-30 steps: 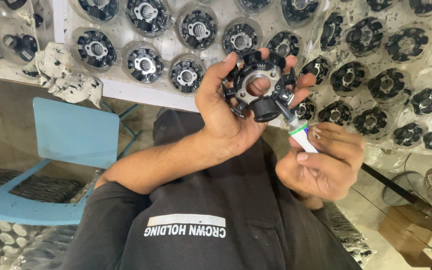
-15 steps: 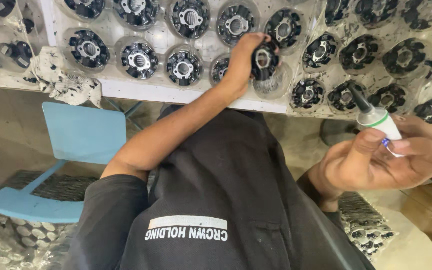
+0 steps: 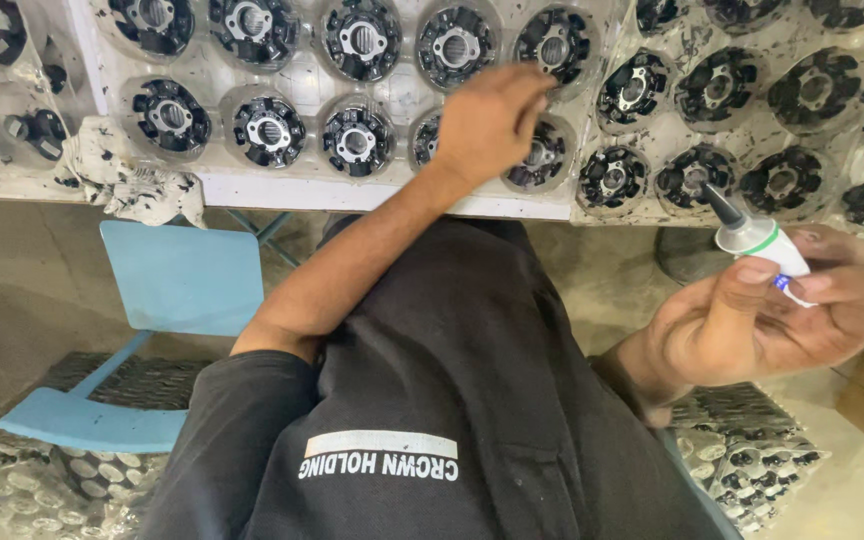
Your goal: The person picks small black plastic components from blister trays and applies adhesive from a small tube to each one, then places the treated component back into the tray. They occasionally wipe the tube tip with a cloth and rotate each part to reach different spots.
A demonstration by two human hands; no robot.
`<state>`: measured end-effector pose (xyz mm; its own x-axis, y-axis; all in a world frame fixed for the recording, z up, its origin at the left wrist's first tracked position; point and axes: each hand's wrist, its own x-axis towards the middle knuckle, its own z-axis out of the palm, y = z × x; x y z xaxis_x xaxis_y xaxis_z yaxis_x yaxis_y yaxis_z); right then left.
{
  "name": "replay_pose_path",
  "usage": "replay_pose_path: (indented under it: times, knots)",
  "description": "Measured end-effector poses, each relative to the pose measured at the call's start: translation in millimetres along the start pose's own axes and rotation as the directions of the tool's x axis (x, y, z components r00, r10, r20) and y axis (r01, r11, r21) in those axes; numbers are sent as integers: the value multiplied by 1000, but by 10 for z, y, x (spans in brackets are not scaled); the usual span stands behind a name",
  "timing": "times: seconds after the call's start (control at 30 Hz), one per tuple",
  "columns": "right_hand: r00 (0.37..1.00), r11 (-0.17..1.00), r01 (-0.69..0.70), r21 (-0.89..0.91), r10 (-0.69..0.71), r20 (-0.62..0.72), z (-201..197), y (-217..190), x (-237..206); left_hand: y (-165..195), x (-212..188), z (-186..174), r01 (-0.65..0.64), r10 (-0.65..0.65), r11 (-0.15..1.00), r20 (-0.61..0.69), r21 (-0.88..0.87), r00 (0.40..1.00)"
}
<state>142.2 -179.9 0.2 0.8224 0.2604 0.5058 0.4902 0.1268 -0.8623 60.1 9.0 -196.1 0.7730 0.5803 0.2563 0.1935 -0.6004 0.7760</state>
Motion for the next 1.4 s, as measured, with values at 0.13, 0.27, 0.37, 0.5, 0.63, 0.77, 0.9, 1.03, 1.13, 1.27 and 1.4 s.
replay_pose_path:
  times: [0.13, 0.27, 0.37, 0.5, 0.63, 0.77, 0.9, 1.03, 1.13, 1.27, 1.4]
  knots:
    - [998, 996, -68, 53, 68, 5, 34, 13, -50, -327, 126, -373, 121, -138, 932, 25, 342, 990]
    - [990, 983, -139, 120, 134, 44, 118, -3, -130, -446, 92, -409, -4, -31, 865, 62, 502, 998]
    - [981, 966, -195, 169, 191, 40, 203, 6, -206, -360, 115, -408, -7, -3, 868, 20, 496, 1000]
    - [970, 944, -244, 221, 241, 43, 304, -15, -297, -138, 139, -665, 172, -197, 961, 97, 218, 976]
    - [936, 880, -351, 320, 343, 82, 467, -100, -410, 133, -68, -1194, 453, -396, 887, 351, -93, 849]
    - [845, 707, -527, 472, 493, 206, 698, -213, -611, 306, -244, -1731, 582, -346, 702, 518, -409, 782]
    - [693, 435, -672, 599, 655, 302, 949, -205, -797, 426, -378, -1987, 225, -121, 191, 205, -955, 971]
    - [716, 435, -663, 610, 605, 348, 1157, -180, -1024, 406, -358, -2077, 195, -129, -235, 230, -952, 965]
    - [805, 612, -583, 534, 524, 278, 1230, -207, -1173, 429, -297, -2155, 200, -103, -413, 264, -888, 959]
    - [885, 833, -464, 300, 450, 120, 1229, -311, -1292, 599, -262, -2330, 188, -48, -180, 200, -965, 979]
    - [975, 963, -211, 167, 195, 111, 1253, -371, -1298, 750, -247, -2529, 128, 5, 261, 134, -957, 991]
